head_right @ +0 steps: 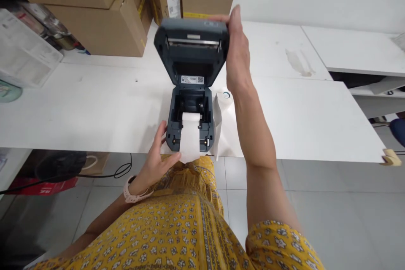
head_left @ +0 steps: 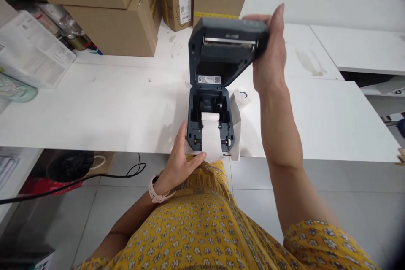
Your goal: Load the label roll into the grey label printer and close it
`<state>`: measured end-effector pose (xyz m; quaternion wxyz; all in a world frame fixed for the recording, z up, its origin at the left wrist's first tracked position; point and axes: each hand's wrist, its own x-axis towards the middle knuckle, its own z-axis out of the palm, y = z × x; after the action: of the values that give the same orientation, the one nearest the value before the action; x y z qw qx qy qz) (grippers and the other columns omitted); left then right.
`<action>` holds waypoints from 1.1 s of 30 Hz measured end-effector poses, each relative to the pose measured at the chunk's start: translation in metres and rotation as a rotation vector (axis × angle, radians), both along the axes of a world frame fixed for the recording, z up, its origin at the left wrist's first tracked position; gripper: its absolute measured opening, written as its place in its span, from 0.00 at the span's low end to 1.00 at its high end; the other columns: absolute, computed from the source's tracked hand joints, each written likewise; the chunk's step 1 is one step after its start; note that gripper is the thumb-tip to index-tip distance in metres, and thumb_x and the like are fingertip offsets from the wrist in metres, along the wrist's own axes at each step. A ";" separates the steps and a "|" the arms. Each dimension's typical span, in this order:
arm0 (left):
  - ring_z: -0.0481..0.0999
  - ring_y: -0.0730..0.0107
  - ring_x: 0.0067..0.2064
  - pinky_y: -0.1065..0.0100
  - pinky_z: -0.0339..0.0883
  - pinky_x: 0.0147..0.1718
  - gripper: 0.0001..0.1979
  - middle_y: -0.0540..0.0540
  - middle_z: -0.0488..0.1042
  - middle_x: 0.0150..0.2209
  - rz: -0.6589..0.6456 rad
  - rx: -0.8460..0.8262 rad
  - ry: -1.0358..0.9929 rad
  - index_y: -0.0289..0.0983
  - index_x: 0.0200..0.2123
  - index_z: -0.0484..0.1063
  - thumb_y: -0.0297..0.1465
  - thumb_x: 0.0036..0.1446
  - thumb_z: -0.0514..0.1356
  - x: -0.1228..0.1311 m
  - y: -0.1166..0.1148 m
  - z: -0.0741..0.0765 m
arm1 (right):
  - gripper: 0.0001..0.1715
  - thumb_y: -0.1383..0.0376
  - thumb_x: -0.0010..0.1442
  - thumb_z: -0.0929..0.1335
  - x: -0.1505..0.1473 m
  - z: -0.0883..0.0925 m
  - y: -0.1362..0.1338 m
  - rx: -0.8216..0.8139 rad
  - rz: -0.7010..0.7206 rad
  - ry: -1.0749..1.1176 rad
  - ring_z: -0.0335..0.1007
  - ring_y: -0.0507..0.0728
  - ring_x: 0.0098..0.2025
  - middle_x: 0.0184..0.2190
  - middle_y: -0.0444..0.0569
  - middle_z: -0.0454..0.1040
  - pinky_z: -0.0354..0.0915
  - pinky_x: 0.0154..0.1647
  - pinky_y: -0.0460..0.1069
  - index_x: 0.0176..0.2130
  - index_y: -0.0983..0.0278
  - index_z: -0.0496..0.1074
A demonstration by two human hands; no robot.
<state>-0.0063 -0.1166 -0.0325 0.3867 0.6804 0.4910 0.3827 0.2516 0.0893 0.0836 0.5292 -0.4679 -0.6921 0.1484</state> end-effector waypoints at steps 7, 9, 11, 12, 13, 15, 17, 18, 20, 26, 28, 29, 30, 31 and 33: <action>0.76 0.69 0.28 0.68 0.70 0.29 0.16 0.45 0.80 0.32 -0.060 -0.270 -0.185 0.38 0.35 0.79 0.42 0.68 0.58 -0.003 -0.034 0.005 | 0.33 0.52 0.76 0.45 -0.016 -0.038 -0.122 0.034 -0.116 -0.157 0.68 0.58 0.66 0.62 0.51 0.72 0.68 0.67 0.59 0.60 0.57 0.66; 0.76 0.70 0.26 0.69 0.69 0.25 0.20 0.43 0.82 0.32 -0.198 -0.547 -0.311 0.37 0.38 0.81 0.46 0.68 0.57 0.008 -0.033 0.006 | 0.29 0.53 0.76 0.46 -0.018 -0.048 -0.144 0.066 -0.102 -0.208 0.64 0.58 0.69 0.64 0.50 0.70 0.65 0.70 0.62 0.61 0.54 0.65; 0.77 0.70 0.25 0.69 0.69 0.24 0.21 0.43 0.83 0.32 -0.276 -0.735 -0.444 0.37 0.42 0.82 0.48 0.67 0.58 0.019 -0.031 0.005 | 0.26 0.55 0.76 0.49 -0.018 -0.060 -0.160 0.079 -0.079 -0.257 0.62 0.61 0.70 0.65 0.51 0.70 0.64 0.69 0.65 0.61 0.54 0.65; 0.77 0.71 0.25 0.70 0.69 0.24 0.21 0.43 0.83 0.32 -0.282 -0.779 -0.494 0.37 0.43 0.82 0.48 0.66 0.59 0.023 -0.030 0.004 | 0.24 0.55 0.76 0.52 -0.017 -0.066 -0.167 0.085 -0.067 -0.277 0.62 0.62 0.70 0.64 0.51 0.70 0.63 0.69 0.67 0.60 0.54 0.66; 0.77 0.72 0.24 0.70 0.69 0.24 0.20 0.44 0.83 0.32 -0.269 -0.796 -0.533 0.37 0.43 0.82 0.47 0.65 0.61 0.027 -0.030 0.003 | 0.22 0.56 0.75 0.55 -0.016 -0.072 -0.174 0.090 -0.057 -0.289 0.62 0.64 0.70 0.64 0.51 0.70 0.62 0.69 0.69 0.60 0.55 0.67; 0.76 0.74 0.24 0.71 0.69 0.25 0.18 0.44 0.82 0.31 -0.211 -0.790 -0.575 0.36 0.37 0.82 0.45 0.63 0.63 0.032 -0.030 0.001 | 0.19 0.58 0.73 0.60 -0.015 -0.083 -0.185 0.093 -0.042 -0.298 0.62 0.65 0.70 0.64 0.50 0.71 0.62 0.68 0.70 0.59 0.55 0.69; 0.76 0.75 0.24 0.72 0.69 0.25 0.17 0.44 0.82 0.30 -0.144 -0.759 -0.580 0.35 0.31 0.80 0.44 0.62 0.64 0.033 -0.031 0.001 | 0.19 0.61 0.71 0.63 -0.015 -0.091 -0.193 0.079 -0.041 -0.306 0.62 0.65 0.70 0.64 0.50 0.71 0.62 0.68 0.70 0.59 0.54 0.69; 0.76 0.75 0.24 0.72 0.70 0.26 0.18 0.45 0.82 0.30 -0.118 -0.738 -0.573 0.35 0.29 0.79 0.43 0.62 0.64 0.033 -0.032 0.002 | 0.19 0.62 0.71 0.63 -0.016 -0.094 -0.196 0.076 -0.041 -0.307 0.62 0.65 0.70 0.65 0.51 0.70 0.62 0.68 0.69 0.59 0.54 0.69; 0.76 0.75 0.24 0.73 0.69 0.26 0.18 0.44 0.82 0.30 -0.077 -0.699 -0.550 0.35 0.27 0.77 0.42 0.63 0.63 0.033 -0.033 0.005 | 0.20 0.63 0.71 0.63 -0.017 -0.098 -0.200 0.072 -0.042 -0.311 0.62 0.65 0.70 0.65 0.51 0.70 0.63 0.67 0.69 0.60 0.53 0.68; 0.75 0.75 0.23 0.72 0.67 0.25 0.21 0.43 0.81 0.28 0.019 -0.682 -0.501 0.35 0.25 0.76 0.43 0.64 0.60 0.038 -0.034 0.014 | 0.21 0.62 0.71 0.63 -0.016 -0.103 -0.203 0.072 -0.044 -0.325 0.63 0.66 0.69 0.66 0.52 0.69 0.63 0.66 0.70 0.61 0.53 0.67; 0.75 0.74 0.24 0.71 0.68 0.26 0.21 0.43 0.81 0.28 0.043 -0.680 -0.503 0.35 0.25 0.77 0.43 0.64 0.59 0.040 -0.033 0.013 | 0.21 0.63 0.71 0.64 -0.015 -0.104 -0.204 0.071 -0.035 -0.309 0.63 0.66 0.69 0.66 0.52 0.68 0.63 0.66 0.69 0.62 0.53 0.67; 0.75 0.74 0.24 0.71 0.68 0.26 0.21 0.43 0.81 0.28 0.056 -0.679 -0.504 0.35 0.25 0.77 0.44 0.64 0.59 0.041 -0.033 0.012 | 0.22 0.63 0.71 0.64 -0.015 -0.105 -0.205 0.067 -0.033 -0.307 0.63 0.66 0.69 0.66 0.52 0.68 0.63 0.66 0.70 0.62 0.53 0.67; 0.75 0.74 0.24 0.70 0.69 0.27 0.21 0.43 0.81 0.28 0.066 -0.679 -0.505 0.35 0.25 0.77 0.44 0.64 0.59 0.041 -0.033 0.011 | 0.22 0.62 0.71 0.64 -0.015 -0.106 -0.206 0.063 -0.032 -0.306 0.63 0.66 0.69 0.67 0.52 0.68 0.63 0.66 0.70 0.62 0.52 0.67; 0.75 0.73 0.24 0.70 0.69 0.27 0.21 0.43 0.81 0.28 0.073 -0.679 -0.507 0.35 0.25 0.78 0.44 0.64 0.59 0.042 -0.034 0.010 | 0.22 0.62 0.71 0.64 -0.015 -0.107 -0.207 0.061 -0.032 -0.305 0.63 0.66 0.69 0.67 0.52 0.68 0.63 0.66 0.70 0.62 0.52 0.67; 0.75 0.73 0.24 0.70 0.69 0.27 0.21 0.43 0.82 0.27 0.082 -0.675 -0.508 0.35 0.25 0.78 0.44 0.63 0.60 0.042 -0.034 0.007 | 0.23 0.62 0.71 0.64 -0.015 -0.108 -0.209 0.060 -0.029 -0.292 0.63 0.66 0.69 0.67 0.50 0.67 0.63 0.66 0.69 0.63 0.51 0.67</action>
<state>0.0355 -0.1503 -0.0254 0.6811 0.3795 0.5044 0.3710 0.2362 -0.1195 -0.0246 0.4389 -0.4786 -0.7588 0.0504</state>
